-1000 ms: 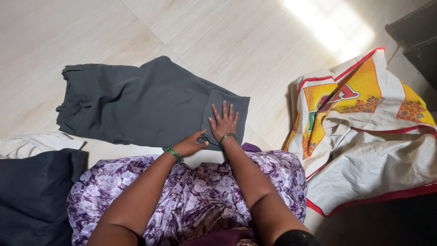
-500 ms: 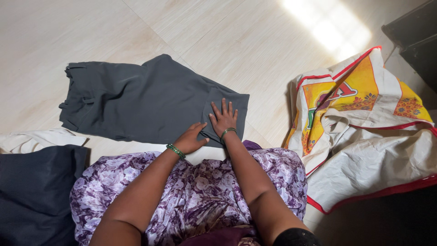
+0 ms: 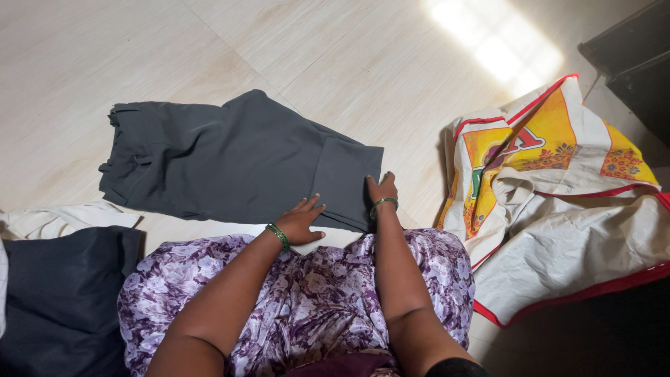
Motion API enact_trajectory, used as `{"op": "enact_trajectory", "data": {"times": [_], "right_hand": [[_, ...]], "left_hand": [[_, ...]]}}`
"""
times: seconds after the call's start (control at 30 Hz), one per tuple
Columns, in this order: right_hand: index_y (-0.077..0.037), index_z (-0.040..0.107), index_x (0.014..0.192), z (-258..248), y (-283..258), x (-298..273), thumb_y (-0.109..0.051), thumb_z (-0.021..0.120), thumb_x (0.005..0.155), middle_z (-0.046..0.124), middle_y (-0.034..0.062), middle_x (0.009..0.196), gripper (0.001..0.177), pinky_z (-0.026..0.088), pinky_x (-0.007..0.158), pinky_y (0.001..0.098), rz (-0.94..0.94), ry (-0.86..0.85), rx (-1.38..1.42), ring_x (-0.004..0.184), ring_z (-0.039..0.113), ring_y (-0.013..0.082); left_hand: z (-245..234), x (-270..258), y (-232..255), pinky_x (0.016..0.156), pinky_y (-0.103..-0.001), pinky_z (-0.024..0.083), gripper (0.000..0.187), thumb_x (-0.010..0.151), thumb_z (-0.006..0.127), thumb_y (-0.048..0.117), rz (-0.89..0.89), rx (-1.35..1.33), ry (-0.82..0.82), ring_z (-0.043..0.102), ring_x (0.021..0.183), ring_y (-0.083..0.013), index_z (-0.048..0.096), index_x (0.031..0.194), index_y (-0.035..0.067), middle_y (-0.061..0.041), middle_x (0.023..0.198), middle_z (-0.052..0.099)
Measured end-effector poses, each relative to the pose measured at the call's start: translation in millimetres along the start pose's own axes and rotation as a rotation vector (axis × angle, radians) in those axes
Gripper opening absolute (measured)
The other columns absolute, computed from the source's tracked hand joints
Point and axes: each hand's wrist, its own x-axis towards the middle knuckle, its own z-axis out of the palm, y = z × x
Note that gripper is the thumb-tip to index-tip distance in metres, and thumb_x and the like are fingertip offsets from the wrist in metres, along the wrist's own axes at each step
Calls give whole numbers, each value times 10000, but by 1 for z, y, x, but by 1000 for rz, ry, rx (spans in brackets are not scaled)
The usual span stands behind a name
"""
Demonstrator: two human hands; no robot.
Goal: The person sits on the floor and folds a pair of gray trousers by hand. They smooth the fabric, fold the legs together, and then fold the garment into a compact rectangle. Finally, the person places the folded trousers into a large white and yellow bag.
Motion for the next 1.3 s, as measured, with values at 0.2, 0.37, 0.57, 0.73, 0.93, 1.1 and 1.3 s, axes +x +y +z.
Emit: {"op": "enact_trajectory", "data": {"times": [0.2, 0.37, 0.57, 0.73, 0.93, 1.1, 1.3], "right_hand": [[16, 466, 1457, 1, 7, -1, -488, 825, 748, 626, 256, 1350, 941, 492, 1054, 408, 57, -172, -24, 1236, 628, 368], [50, 584, 1349, 4, 22, 15, -301, 894, 658, 708, 230, 1229, 835, 553, 969, 371, -12, -142, 115, 1097, 713, 323], [19, 629, 1323, -46, 12, 0, -223, 848, 642, 739, 221, 1135, 755, 575, 901, 373, -28, -11, 125, 995, 743, 313], [-10, 601, 1335, -85, -33, -41, -227, 820, 688, 747, 167, 936, 717, 576, 783, 353, -170, -7, 132, 828, 735, 254], [-50, 472, 1452, -48, -101, -101, -153, 761, 772, 622, 68, 682, 746, 509, 546, 318, -186, -194, 371, 582, 614, 159], [-60, 332, 1472, 9, -117, -127, -120, 673, 935, 702, 46, 838, 639, 591, 652, 272, -435, -510, 787, 714, 698, 107], [-57, 562, 1404, 20, -98, -119, -206, 614, 1035, 654, 204, 1248, 401, 545, 1000, 482, -727, -42, 81, 1162, 655, 389]], "left_hand": [[7, 8, -9, 1245, -474, 233, 899, 883, 645, 569, 38, -43, -7, 73, 1592, -265, 259, 1613, 212, -41, 1735, -25], [12, 12, -15, 1248, -433, 233, 897, 882, 652, 558, 90, -105, -42, 95, 1590, -281, 274, 1608, 191, -55, 1735, -20], [21, 18, -14, 1250, -402, 235, 938, 849, 671, 576, 249, -284, -79, 190, 1566, -307, 281, 1613, 196, -82, 1727, 87], [20, 17, -9, 1233, -389, 256, 942, 862, 630, 606, 306, -453, -148, 260, 1542, -308, 251, 1623, 200, -131, 1674, 261], [18, 33, -19, 1199, -385, 331, 855, 941, 408, 682, 104, -758, 74, 437, 1478, -316, 310, 1619, 171, -229, 1544, 486], [20, 59, -51, 1162, -421, 354, 837, 1012, 424, 660, 31, -972, 507, 457, 1437, -369, 331, 1560, 35, -265, 1500, 514], [26, 57, -64, 1063, -458, 469, 805, 838, 774, 298, -258, -673, 683, 585, 1271, -445, 408, 1489, -3, -304, 1359, 601]]}}
